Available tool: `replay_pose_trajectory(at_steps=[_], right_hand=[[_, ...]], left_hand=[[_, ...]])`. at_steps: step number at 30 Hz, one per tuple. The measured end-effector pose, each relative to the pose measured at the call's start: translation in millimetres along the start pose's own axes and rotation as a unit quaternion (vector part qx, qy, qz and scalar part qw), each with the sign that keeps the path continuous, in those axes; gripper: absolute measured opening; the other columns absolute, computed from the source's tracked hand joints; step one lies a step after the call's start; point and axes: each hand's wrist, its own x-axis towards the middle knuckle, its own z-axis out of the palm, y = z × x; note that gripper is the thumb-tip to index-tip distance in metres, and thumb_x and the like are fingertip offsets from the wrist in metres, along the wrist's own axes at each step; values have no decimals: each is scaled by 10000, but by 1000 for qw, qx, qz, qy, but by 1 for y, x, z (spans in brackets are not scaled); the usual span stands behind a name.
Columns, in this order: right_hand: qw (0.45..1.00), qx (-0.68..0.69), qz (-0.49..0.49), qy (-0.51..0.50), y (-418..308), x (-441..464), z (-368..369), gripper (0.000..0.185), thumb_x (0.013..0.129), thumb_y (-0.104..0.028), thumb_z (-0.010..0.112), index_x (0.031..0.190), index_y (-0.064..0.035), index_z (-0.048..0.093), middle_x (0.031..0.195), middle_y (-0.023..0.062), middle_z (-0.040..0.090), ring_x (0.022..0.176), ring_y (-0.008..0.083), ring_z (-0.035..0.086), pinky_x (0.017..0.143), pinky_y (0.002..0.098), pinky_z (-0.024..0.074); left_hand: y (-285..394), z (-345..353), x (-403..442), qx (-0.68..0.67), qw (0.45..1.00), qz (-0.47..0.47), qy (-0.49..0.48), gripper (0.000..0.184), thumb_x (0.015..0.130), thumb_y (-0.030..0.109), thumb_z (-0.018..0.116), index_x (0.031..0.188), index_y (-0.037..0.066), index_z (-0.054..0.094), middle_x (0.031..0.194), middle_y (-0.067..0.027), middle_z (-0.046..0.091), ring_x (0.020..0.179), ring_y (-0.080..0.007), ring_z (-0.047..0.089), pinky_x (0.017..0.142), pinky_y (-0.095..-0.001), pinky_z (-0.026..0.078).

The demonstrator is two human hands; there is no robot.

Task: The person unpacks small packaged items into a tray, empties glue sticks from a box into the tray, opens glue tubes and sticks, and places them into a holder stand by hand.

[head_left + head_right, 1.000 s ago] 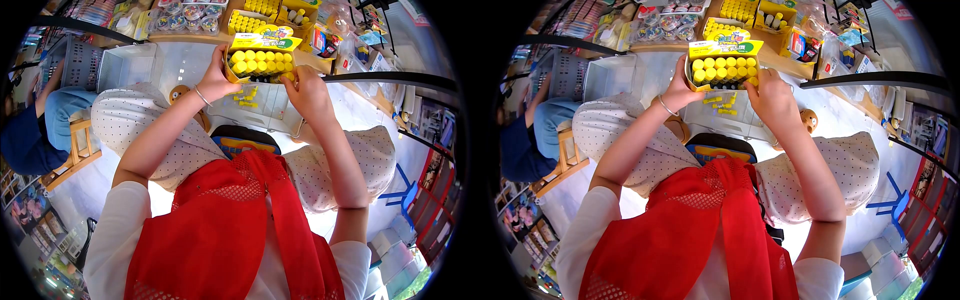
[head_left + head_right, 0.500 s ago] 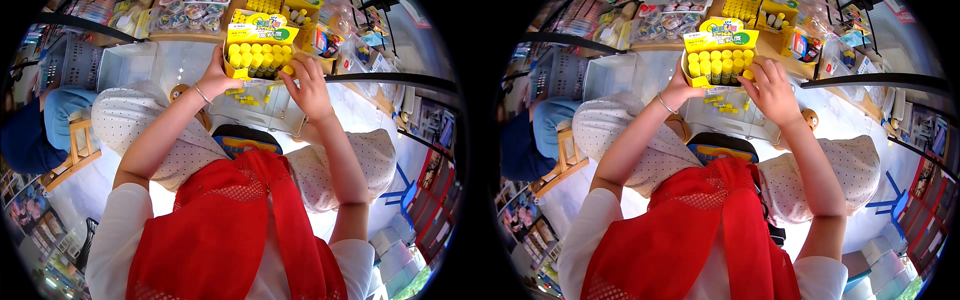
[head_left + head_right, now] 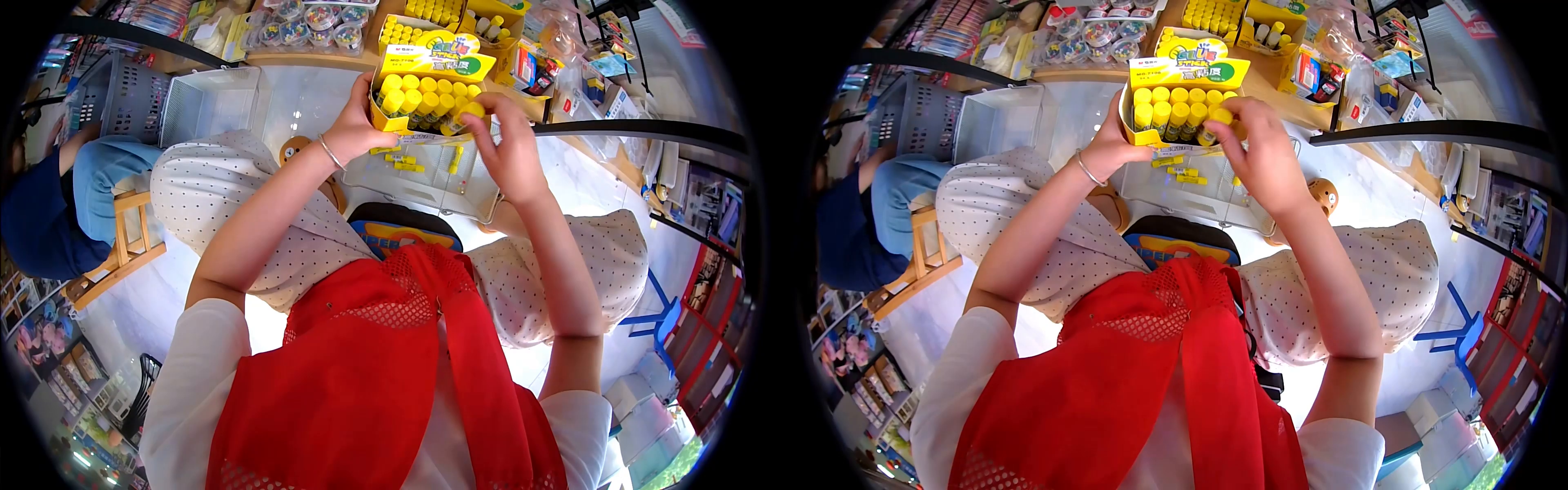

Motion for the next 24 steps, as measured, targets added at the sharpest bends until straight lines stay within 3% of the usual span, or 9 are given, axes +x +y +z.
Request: replay_pose_trajectory(at_steps=[2,4,5,10,17,18,21,22,24], right_hand=[[989,104,93,54,3,0,-2,199,838,-150,580,934,9,509,824,119,567,723,214,558,661,296,455],[920,299,212,139,17,3,-5,186,874,-160,536,923,16,501,797,98,575,679,150,561,628,254,454],[910,292,265,128,26,6,-10,202,899,-173,486,915,29,493,769,67,566,654,92,544,605,217,451],[851,322,414,-35,57,0,-1,242,915,-200,435,923,34,494,709,54,539,601,98,516,569,216,443],[858,311,407,-32,70,-6,-3,236,916,-220,388,909,-25,521,676,23,510,569,66,454,522,218,400],[889,223,398,-39,71,-6,-3,224,903,-204,410,877,-13,524,694,74,554,551,153,515,534,281,426],[984,-65,142,-92,70,-18,2,230,888,-208,445,861,-2,544,754,145,588,624,284,566,590,361,443],[971,-89,186,-118,59,-13,0,235,873,-212,485,875,10,565,810,187,591,736,360,560,655,404,438],[981,-18,177,-71,43,-5,-3,199,852,-183,523,881,7,573,813,172,592,759,340,561,678,393,438]], left_hand=[[9,4,0,6,1000,-13,20,865,524,-37,679,1240,32,200,1187,-101,404,1143,-195,409,947,-321,369],[12,2,2,13,999,-15,45,866,517,-43,679,1236,30,201,1186,-105,402,1137,-199,413,937,-317,379],[9,-2,4,15,998,-11,59,868,512,-48,680,1233,30,202,1184,-107,401,1131,-202,417,930,-316,384],[1,-13,8,35,992,-34,113,879,513,-85,629,1270,57,207,1229,-90,394,1166,-217,403,940,-337,373],[-3,-16,12,-24,986,-56,156,874,491,-92,664,1221,14,195,1172,-127,395,1102,-243,446,888,-331,424],[-2,-16,12,-44,986,-60,147,872,497,-97,660,1224,16,192,1175,-127,395,1100,-245,449,888,-336,426],[4,-14,11,-81,989,-53,115,860,513,-112,647,1228,25,189,1186,-125,394,1110,-243,450,893,-346,428],[7,-13,10,-87,990,-48,104,855,519,-116,643,1229,29,190,1189,-123,394,1116,-240,448,896,-348,428],[10,-10,9,-64,994,-14,83,848,525,-107,648,1227,37,195,1195,-115,393,1131,-226,436,908,-350,418]])
